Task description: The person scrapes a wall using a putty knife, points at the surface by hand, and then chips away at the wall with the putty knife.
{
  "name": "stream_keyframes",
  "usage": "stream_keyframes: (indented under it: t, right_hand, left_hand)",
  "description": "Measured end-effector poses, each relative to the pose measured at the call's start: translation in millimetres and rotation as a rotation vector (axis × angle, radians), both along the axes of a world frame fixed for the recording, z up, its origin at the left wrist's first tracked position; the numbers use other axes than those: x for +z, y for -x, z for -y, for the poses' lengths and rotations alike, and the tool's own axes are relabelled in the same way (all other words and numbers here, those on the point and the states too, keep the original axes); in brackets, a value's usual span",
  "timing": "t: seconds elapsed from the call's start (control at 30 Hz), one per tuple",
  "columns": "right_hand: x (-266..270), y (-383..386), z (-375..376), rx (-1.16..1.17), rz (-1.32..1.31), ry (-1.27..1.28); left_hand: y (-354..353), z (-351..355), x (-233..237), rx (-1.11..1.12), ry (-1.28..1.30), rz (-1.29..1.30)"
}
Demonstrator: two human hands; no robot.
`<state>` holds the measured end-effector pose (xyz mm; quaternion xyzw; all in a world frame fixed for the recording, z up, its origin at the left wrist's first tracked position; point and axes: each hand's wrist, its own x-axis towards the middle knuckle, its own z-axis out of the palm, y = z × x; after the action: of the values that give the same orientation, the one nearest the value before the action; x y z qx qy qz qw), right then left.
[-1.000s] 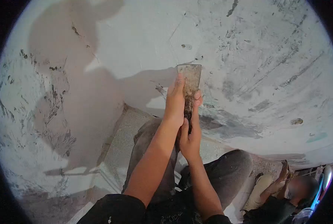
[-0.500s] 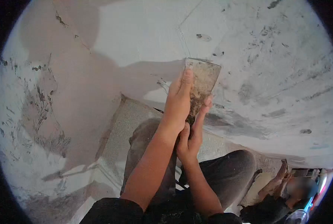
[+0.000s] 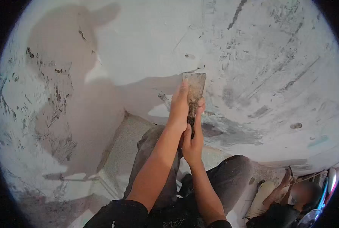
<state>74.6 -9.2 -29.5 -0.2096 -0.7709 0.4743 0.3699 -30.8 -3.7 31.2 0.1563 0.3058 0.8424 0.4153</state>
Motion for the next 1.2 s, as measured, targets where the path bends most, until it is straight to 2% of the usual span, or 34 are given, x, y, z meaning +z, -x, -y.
stream_keyframes:
  t: [0.03,0.1,0.13,0.23,0.27,0.4,0.47,0.57,0.63,0.67,0.7,0.77,0.8,0.9,0.93,1.03,1.1,1.17,1.2]
  right_hand:
    - [-1.7,1.4,-1.2,0.006,0.001,0.007]
    - [-2.9,5.4,-2.4,-0.066,-0.055,-0.185]
    - [-3.7,7.6,-3.9,-0.060,-0.052,-0.178]
    - [-4.6,13.5,-6.7,-0.128,-0.095,-0.361]
    - [-2.7,12.3,-2.6,-0.096,-0.042,-0.129]
    - [-7.7,13.0,-4.0,-0.073,-0.098,-0.027]
    - [-5.9,9.3,-7.7,0.013,-0.096,0.048]
    - [-4.0,3.7,-15.2,0.053,-0.079,0.047]
    - [10.3,1.4,-16.1,0.054,-0.022,-0.026]
    - [21.0,-4.7,-10.6,0.049,0.129,0.121]
    - [19.0,-2.6,-9.8,0.049,0.117,0.110]
    - [4.2,6.7,-12.3,-0.067,-0.154,-0.385]
    - [2.0,1.9,-6.8,0.005,-0.066,-0.108]
    - [-4.6,1.6,-4.2,0.021,-0.044,-0.003]
    - [-0.2,-1.4,-3.2,0.024,0.098,0.129]
    - [-5.8,4.3,-5.2,0.005,-0.038,0.000]
    - [-7.4,4.5,-5.2,-0.007,-0.024,0.007]
    - [-16.6,7.9,-8.7,-0.084,-0.060,-0.210]
    - [-4.8,6.6,-4.4,-0.069,-0.033,-0.197]
  left_hand:
    - [0.6,-0.3,-0.8,-0.004,-0.013,0.013]
    - [2.0,-0.1,0.5,0.012,0.000,0.036]
    - [2.9,0.2,1.5,0.012,0.010,0.026]
    - [8.3,-7.0,-4.3,0.072,0.031,-0.019]
    - [9.8,-7.2,-3.2,0.044,0.038,-0.020]
    - [8.5,-2.5,-0.6,0.000,0.059,-0.015]
    - [8.5,-2.0,2.9,0.009,0.067,-0.019]
    - [6.5,-4.0,2.6,-0.010,-0.042,0.017]
    - [4.8,-4.9,4.8,0.011,-0.048,0.024]
    - [2.5,-2.3,6.4,0.014,-0.025,0.077]
    - [2.0,-0.7,6.1,0.013,-0.036,0.064]
    - [4.4,-0.4,1.0,-0.034,-0.053,0.033]
    - [3.3,-0.3,2.5,-0.012,0.012,0.050]
    - [5.0,-1.3,-3.3,-0.029,-0.051,0.039]
    - [4.9,-1.0,-4.9,-0.012,-0.029,0.029]
    - [5.3,-3.1,-4.4,0.029,0.021,0.019]
    - [4.4,-3.1,-2.7,0.031,0.013,0.039]
    - [6.1,-3.7,-4.0,0.034,0.004,0.055]
    - [7.4,-3.6,-6.2,0.028,0.037,0.037]
